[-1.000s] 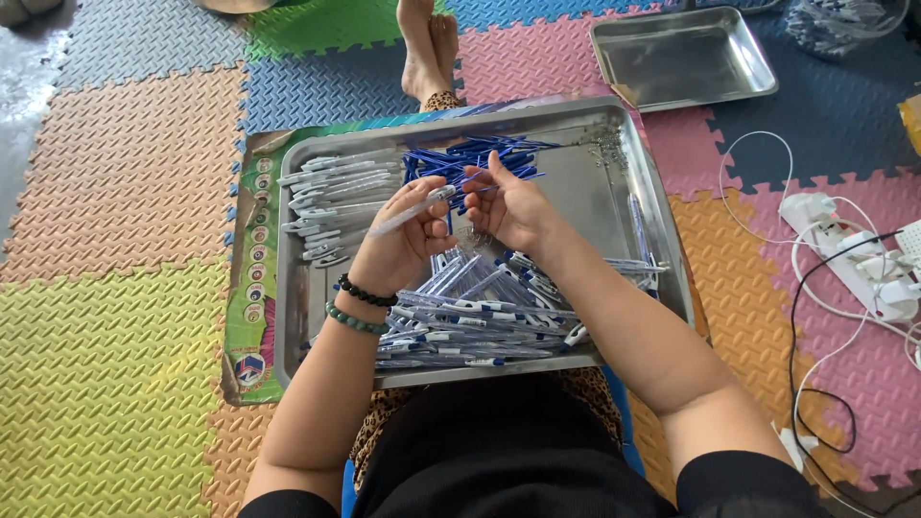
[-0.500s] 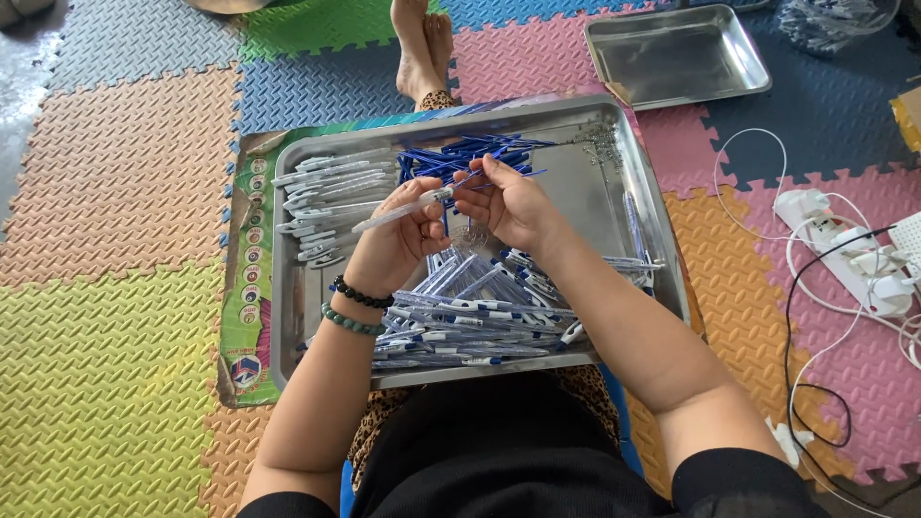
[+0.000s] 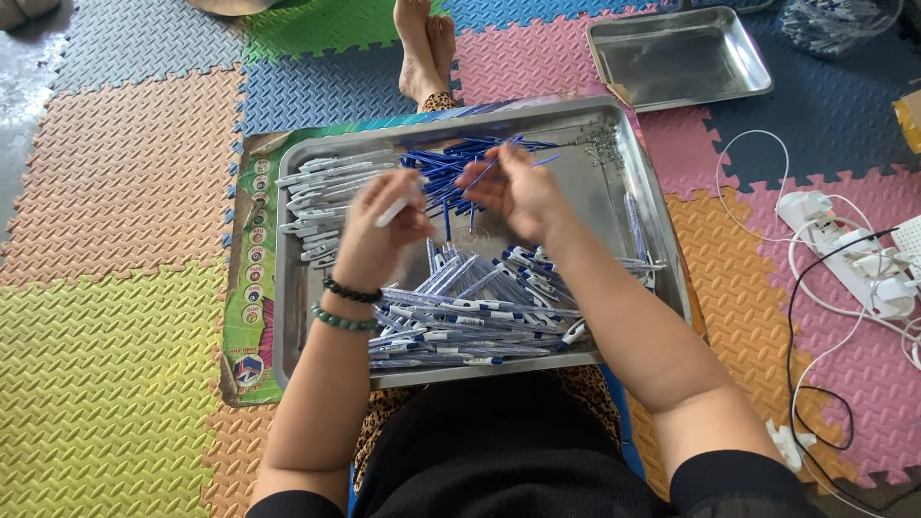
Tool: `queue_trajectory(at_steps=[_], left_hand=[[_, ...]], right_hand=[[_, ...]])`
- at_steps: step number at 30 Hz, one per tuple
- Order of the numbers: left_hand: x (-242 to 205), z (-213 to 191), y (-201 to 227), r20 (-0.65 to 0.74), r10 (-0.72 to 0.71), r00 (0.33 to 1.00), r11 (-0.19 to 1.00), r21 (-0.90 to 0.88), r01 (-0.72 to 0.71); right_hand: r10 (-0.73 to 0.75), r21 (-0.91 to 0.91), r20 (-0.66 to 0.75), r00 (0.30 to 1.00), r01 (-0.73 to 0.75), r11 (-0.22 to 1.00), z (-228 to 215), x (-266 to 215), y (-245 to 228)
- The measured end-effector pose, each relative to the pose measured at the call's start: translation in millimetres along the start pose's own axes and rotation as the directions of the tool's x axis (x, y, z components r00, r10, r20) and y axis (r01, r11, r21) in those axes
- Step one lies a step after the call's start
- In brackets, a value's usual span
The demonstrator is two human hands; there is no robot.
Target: Assembling pens by inserting refills into pen bodies and organizing them on a tray.
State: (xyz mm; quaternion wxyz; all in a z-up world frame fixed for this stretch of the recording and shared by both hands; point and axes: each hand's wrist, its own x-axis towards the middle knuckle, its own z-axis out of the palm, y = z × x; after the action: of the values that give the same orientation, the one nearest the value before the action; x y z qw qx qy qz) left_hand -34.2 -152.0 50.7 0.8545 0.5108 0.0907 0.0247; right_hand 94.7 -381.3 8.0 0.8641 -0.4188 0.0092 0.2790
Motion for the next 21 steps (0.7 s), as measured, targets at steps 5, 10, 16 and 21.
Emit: queue_trajectory(at_steps=[5, 10, 16, 21], left_hand=[[7, -42, 25, -0.305, 0.351, 0.885, 0.896, 0.385, -0.223], [30, -95, 9, -0.413, 0.518, 0.749, 0.741, 0.654, -0.152], [57, -143, -14, -0.451, 0.545, 0.706, 0.554, 0.826, 0.1], [37, -124, -1, -0.369, 0.602, 0.708, 0.309, 0.926, 0.219]], right_hand=[[-0.303, -0.14, -0.195, 0.933, 0.279, 0.95, -60, 37, -45], [-0.617, -0.5, -0.36, 0.7, 0.413, 0.761, -105, 46, -81], [-0.845, -0.795, -0.247, 0.475, 0.4, 0.457, -123, 34, -95], [-0.9, -0.858, -0.132, 0.414, 0.407, 0.313, -124, 28, -97]])
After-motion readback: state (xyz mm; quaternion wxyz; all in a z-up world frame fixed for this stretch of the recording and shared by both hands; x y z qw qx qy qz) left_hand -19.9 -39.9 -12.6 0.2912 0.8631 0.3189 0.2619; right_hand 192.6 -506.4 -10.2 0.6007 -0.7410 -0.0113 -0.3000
